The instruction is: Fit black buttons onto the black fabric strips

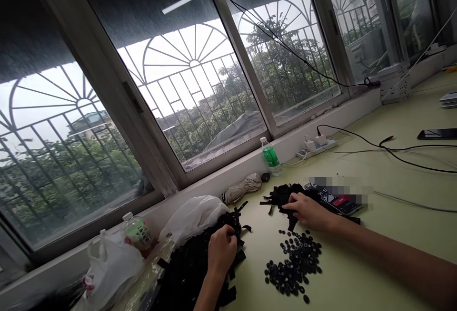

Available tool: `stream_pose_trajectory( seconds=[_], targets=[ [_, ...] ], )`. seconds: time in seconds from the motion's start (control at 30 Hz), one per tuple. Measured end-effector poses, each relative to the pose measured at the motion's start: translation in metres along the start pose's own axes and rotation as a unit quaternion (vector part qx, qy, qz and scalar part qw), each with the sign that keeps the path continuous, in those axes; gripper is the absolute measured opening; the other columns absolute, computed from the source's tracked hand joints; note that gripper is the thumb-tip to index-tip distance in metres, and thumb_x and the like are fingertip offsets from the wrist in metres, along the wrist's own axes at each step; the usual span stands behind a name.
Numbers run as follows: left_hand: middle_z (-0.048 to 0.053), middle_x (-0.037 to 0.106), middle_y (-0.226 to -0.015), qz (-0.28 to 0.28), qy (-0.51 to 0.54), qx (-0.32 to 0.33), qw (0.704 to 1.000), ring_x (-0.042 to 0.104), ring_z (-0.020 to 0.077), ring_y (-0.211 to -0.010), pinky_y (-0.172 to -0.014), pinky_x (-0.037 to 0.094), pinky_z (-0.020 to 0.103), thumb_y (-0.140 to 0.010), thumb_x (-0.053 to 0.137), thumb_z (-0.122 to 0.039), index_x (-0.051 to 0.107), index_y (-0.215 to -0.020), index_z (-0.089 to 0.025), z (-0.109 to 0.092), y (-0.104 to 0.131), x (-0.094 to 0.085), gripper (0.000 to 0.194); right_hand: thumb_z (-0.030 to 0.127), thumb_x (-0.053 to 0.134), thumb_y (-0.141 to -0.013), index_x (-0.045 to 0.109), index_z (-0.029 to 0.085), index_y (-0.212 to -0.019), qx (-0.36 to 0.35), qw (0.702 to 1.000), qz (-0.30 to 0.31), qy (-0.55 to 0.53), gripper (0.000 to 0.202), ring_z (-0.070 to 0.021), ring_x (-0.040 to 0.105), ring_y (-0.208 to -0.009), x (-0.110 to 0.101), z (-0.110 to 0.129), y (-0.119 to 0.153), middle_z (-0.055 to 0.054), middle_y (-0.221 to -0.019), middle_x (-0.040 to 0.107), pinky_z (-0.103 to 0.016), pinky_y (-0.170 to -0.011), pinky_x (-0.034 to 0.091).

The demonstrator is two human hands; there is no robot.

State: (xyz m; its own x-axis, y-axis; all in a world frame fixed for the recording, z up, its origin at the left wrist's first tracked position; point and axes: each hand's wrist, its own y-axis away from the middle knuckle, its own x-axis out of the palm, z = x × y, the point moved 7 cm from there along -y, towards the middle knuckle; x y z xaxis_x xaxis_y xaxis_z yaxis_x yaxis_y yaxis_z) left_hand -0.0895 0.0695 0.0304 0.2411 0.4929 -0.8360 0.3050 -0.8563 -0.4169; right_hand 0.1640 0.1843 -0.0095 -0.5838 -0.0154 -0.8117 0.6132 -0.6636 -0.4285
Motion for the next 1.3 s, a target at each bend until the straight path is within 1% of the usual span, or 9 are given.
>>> stream_pose_trajectory(
  seconds=[0.1,0.2,0.3,0.43,0.57,0.7,0.9,1.1,1.3],
  targets=[
    [-0.002,0.049,-0.054,0.045,0.056,0.059,0.996,0.047,0.0146,-0.055,-0.055,0.027,0.024,-0.065,0.047,-0.009,0.064,-0.069,-0.019,-0.021,0.006,0.010,0.020,0.004,0.046,-0.075,0.072,0.019,-0.098,-0.018,0.998,0.021,0.059,0.037,-0.0234,0.052,-0.090,0.007,0.002,-0.002,-0.012,-0.100,0.060,-0.032,-0.077,0.040],
    [-0.002,0.046,-0.052,0.146,0.112,0.118,0.976,0.042,0.0122,-0.051,-0.054,0.028,0.023,-0.067,0.046,-0.010,0.066,-0.071,-0.017,-0.047,0.019,0.022,0.021,0.005,0.045,-0.077,0.073,0.017,-0.086,-0.021,0.995,0.014,0.092,0.031,-0.0233,0.052,-0.087,0.007,0.002,-0.004,-0.012,-0.093,0.062,-0.032,-0.073,0.039],
    [-0.001,0.050,-0.056,0.232,0.109,0.165,0.953,0.044,0.0122,-0.053,-0.053,0.030,0.022,-0.071,0.046,-0.013,0.068,-0.076,-0.017,-0.071,0.033,0.027,0.023,0.007,0.046,-0.079,0.072,0.017,-0.079,-0.017,0.994,0.002,0.105,0.027,-0.0223,0.053,-0.083,0.004,0.000,-0.005,-0.011,-0.085,0.062,-0.031,-0.071,0.038],
    [0.002,0.059,-0.067,0.300,0.073,0.196,0.931,0.052,0.0138,-0.063,-0.059,0.036,0.022,-0.070,0.049,-0.015,0.068,-0.080,-0.017,-0.088,0.046,0.030,0.022,0.009,0.047,-0.080,0.069,0.017,-0.074,-0.007,0.996,-0.033,0.086,0.024,-0.0212,0.055,-0.081,-0.006,-0.001,-0.007,-0.010,-0.082,0.062,-0.028,-0.067,0.039],
    [0.003,0.062,-0.074,0.313,0.053,0.196,0.928,0.055,0.0150,-0.068,-0.062,0.039,0.023,-0.071,0.049,-0.016,0.067,-0.085,-0.017,-0.088,0.047,0.031,0.022,0.021,0.044,-0.085,0.066,0.017,-0.073,0.019,0.996,-0.085,-0.023,0.026,-0.0183,0.056,-0.065,-0.018,0.000,-0.006,-0.007,-0.071,0.063,-0.026,-0.058,0.038],
    [0.003,0.062,-0.075,0.308,0.054,0.190,0.931,0.055,0.0150,-0.068,-0.061,0.040,0.023,-0.071,0.050,-0.017,0.065,-0.088,-0.018,-0.082,0.045,0.033,0.022,0.035,0.045,-0.085,0.066,0.017,-0.070,0.046,0.979,-0.104,-0.167,0.031,-0.0149,0.050,-0.047,-0.022,0.004,-0.004,-0.003,-0.055,0.060,-0.025,-0.047,0.033],
    [0.003,0.061,-0.075,0.302,0.070,0.195,0.930,0.054,0.0142,-0.068,-0.061,0.040,0.022,-0.070,0.050,-0.015,0.065,-0.083,-0.018,-0.080,0.046,0.039,0.020,0.050,0.043,-0.083,0.066,0.015,-0.063,0.116,0.916,-0.095,-0.373,0.047,-0.0180,0.062,-0.058,-0.014,0.007,0.000,-0.006,-0.062,0.067,-0.025,-0.052,0.044],
    [0.002,0.059,-0.075,0.307,0.084,0.192,0.928,0.053,0.0127,-0.065,-0.058,0.039,0.021,-0.069,0.048,-0.011,0.064,-0.082,-0.017,-0.080,0.047,0.043,0.022,0.046,0.059,-0.074,0.064,0.015,-0.059,0.124,0.911,-0.082,-0.384,0.034,-0.0143,0.055,-0.052,-0.002,0.015,0.001,-0.001,-0.053,0.059,-0.024,-0.051,0.043],
    [0.004,0.059,-0.080,0.305,0.085,0.180,0.931,0.054,0.0132,-0.067,-0.060,0.041,0.022,-0.069,0.050,-0.013,0.064,-0.080,-0.017,-0.076,0.047,0.045,0.019,0.052,0.052,-0.079,0.069,0.012,-0.067,0.187,0.864,-0.028,-0.467,0.045,-0.0096,0.050,-0.049,0.020,0.014,0.004,-0.004,-0.061,0.061,-0.020,-0.045,0.037]
  ],
)
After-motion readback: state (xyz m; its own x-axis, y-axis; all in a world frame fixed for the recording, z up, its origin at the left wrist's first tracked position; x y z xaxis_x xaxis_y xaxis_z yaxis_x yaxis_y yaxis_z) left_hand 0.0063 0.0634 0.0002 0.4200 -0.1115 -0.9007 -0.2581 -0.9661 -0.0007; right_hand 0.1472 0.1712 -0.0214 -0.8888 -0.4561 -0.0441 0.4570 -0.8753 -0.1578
